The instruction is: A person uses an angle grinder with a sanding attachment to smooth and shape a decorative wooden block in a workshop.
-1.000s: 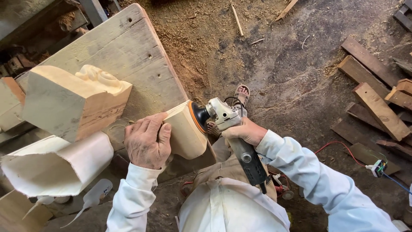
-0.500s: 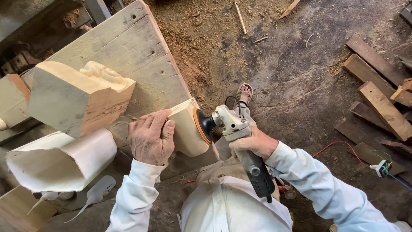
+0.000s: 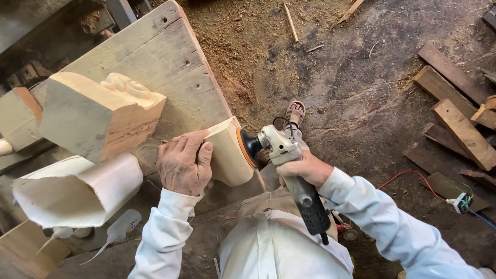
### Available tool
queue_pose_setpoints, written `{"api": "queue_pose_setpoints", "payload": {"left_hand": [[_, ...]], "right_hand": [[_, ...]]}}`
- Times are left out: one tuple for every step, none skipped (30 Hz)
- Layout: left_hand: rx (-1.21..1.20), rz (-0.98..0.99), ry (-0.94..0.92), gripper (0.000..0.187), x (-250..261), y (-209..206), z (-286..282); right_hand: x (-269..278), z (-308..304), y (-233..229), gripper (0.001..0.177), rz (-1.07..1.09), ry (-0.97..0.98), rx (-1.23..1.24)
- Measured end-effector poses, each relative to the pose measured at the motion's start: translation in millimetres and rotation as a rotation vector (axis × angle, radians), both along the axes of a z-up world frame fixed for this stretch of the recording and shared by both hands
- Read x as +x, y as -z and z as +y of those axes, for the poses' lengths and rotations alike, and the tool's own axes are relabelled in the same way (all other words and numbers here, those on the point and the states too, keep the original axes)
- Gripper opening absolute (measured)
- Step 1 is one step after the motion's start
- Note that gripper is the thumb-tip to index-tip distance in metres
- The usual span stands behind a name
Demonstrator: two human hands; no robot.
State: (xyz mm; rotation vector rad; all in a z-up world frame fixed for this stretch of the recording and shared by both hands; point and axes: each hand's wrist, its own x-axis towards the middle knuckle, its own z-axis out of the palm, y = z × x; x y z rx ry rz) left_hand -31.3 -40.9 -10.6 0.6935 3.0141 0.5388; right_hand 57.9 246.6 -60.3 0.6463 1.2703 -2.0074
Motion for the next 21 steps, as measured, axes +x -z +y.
{"api": "queue_pose_setpoints", "payload": {"left_hand": [[-0.008, -0.002, 0.001, 0.026, 1, 2, -1], [-0.018, 0.003, 0.002, 0.027, 0, 3, -4], [-0.021, 0.012, 0.005, 0.027, 3, 0, -5], [0.031, 0.015, 0.034, 0.040, 2, -3, -4], [0.083, 0.016, 0.064, 0.053, 1, -6, -3], [0.084, 0.028, 0.071, 0.053, 5, -17, 6], [0.012, 0.025, 0.138, 0.084, 8, -27, 15], [-0.060, 0.027, 0.204, 0.119, 9, -37, 24], [-0.058, 0.041, 0.210, 0.119, 12, -36, 26], [-0.131, 0.071, 0.202, 0.131, 20, -34, 28], [-0.204, 0.100, 0.192, 0.149, 28, -32, 28], [-0.203, 0.114, 0.174, 0.149, 29, -16, 22], [-0.154, 0.171, 0.197, 0.142, 30, -2, 13], [-0.117, 0.241, 0.209, 0.136, 28, 8, 2], [-0.128, 0.270, 0.178, 0.136, 28, 9, -1], [-0.057, 0.319, 0.144, 0.138, 30, 10, -5], [0.014, 0.371, 0.113, 0.140, 30, 12, -8], [0.010, 0.392, 0.098, 0.140, 36, 7, -20], [0.075, 0.417, 0.034, 0.137, 42, 4, -30], [0.144, 0.437, -0.028, 0.134, 50, 3, -40], [0.143, 0.455, -0.041, 0.134, 61, 6, -55]], "right_hand": [[14, 2, 23, 0.034, -0.043, -0.021, 0.009], [26, 3, 47, 0.032, -0.079, -0.041, 0.015], [32, 1, 70, 0.032, -0.070, -0.038, 0.012], [37, 1, 93, 0.030, -0.123, -0.061, 0.026], [40, 0, 115, 0.029, -0.176, -0.084, 0.039], [42, 9, 105, 0.029, -0.165, -0.077, 0.040], [44, 16, 94, 0.031, -0.168, -0.041, 0.039], [43, 24, 84, 0.033, -0.169, -0.003, 0.040], [43, 31, 73, 0.033, -0.155, 0.004, 0.043], [48, 39, 61, 0.030, -0.216, 0.090, 0.095], [53, 45, 48, 0.029, -0.276, 0.177, 0.146], [63, 55, 56, 0.029, -0.259, 0.162, 0.150], [73, 63, 61, 0.027, -0.254, 0.181, 0.185], [73, 70, 68, 0.026, -0.232, 0.188, 0.213], [72, 70, 53, 0.026, -0.198, 0.161, 0.209], [72, 70, 37, 0.041, -0.258, 0.172, 0.267], [73, 71, 23, 0.057, -0.316, 0.184, 0.327], [74, 71, 11, 0.057, -0.292, 0.172, 0.327], [75, 71, 0, 0.040, -0.247, 0.207, 0.335], [78, 73, -11, 0.026, -0.206, 0.244, 0.345], [84, 77, -10, 0.026, -0.187, 0.233, 0.346]]}}
